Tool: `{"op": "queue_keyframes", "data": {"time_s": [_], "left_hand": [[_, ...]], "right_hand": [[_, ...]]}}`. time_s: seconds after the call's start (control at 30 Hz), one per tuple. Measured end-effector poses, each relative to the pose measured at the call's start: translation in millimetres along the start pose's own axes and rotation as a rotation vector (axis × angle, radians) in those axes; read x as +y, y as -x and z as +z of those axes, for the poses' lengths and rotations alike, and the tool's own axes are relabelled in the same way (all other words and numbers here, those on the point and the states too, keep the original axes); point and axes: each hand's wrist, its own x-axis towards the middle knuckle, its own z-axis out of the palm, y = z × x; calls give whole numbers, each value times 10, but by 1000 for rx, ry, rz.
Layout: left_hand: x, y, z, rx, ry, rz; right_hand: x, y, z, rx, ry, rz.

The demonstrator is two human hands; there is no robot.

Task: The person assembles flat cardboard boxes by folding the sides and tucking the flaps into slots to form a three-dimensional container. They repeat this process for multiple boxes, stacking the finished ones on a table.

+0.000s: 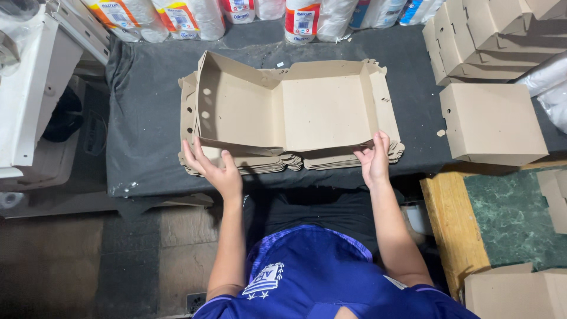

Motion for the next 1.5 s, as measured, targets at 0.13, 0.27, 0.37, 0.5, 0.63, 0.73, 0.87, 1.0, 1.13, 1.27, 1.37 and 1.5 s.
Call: {"op": "queue_keyframes", "data": {"time_s": [0.13,0.27,0.37,0.5,0.63,0.73,0.87,1.0,1.13,1.27,1.37,1.5], "left_hand": [[-7,158,137,9,-52,165],[174,340,313,-127,21,324],[455,479,465,-296,130,362],[723,713,779,-567,259,367],[848,918,1134,-761,213,393],[857,1034,1377,-944,103,401],[884,1119,1578,-1071,-80,409],[946,1118,1602,-1086,-112,438],[976,1162,1603,-1079,-148,499],[942,1205,1667,-1064,-208,547],[956,1182,1699,-1058,-227,582],[942,1127,1757,-1052,-241,647]], "right_hand": [[44,24,-31,-29,60,34],[87,-24,-95,-21,29,69],[80,-10,-84,-24,16,76],[37,31,-58,-45,16,80],[26,68,-49,-111,54,41],[48,72,-82,-135,63,33],[167,1,-222,-183,76,8],[222,-18,-291,-187,76,4],[179,19,-248,-190,77,8],[210,33,-244,-183,57,-7],[252,8,-293,-190,65,-20],[255,44,-267,-205,91,-34]]}}
